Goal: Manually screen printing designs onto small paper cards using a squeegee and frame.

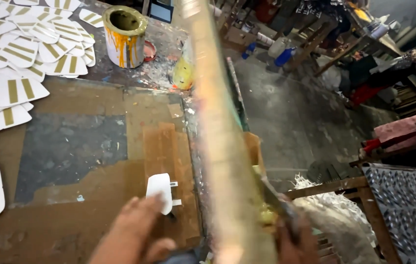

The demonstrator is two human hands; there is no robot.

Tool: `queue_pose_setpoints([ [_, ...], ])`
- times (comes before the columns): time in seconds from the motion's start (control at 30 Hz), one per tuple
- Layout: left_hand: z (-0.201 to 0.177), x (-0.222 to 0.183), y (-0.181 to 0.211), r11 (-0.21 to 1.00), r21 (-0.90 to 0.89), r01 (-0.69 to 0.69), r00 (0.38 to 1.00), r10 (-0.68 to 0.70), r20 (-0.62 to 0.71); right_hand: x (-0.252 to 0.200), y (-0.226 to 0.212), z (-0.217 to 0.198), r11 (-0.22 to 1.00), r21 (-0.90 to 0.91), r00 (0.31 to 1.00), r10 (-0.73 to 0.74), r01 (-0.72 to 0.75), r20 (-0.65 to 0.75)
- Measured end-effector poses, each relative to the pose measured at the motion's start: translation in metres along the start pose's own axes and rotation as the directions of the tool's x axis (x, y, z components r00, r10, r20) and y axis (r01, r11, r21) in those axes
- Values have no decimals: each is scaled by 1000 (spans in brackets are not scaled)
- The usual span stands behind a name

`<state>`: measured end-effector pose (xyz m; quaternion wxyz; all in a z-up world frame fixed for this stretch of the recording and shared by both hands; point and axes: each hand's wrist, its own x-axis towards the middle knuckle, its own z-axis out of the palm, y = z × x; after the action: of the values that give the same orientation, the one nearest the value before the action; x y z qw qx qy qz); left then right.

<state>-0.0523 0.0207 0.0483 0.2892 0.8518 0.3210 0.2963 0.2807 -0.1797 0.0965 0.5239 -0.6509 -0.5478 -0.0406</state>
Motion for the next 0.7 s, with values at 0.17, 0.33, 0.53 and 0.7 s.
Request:
queue_pose_setpoints([
  [0.17, -92, -28, -20, 757, -635, 154, 887, -389, -249, 65, -50, 93, 980, -103, 983, -158, 168, 97],
  [0.33, -81, -60, -84, 591, -790, 163, 700, -634, -330, 84, 13, 91, 935, -255, 908, -132, 248, 397],
  [0.53, -62, -83, -104, 703, -492, 514, 626, -699, -346, 63, 73, 45, 697, -547, 705, 86, 462, 704],
  [0.7, -70, -81, -101, 710, -362, 604, 633, -704, -323, 51, 88, 72, 625, -680, 790, 158, 384, 592],
])
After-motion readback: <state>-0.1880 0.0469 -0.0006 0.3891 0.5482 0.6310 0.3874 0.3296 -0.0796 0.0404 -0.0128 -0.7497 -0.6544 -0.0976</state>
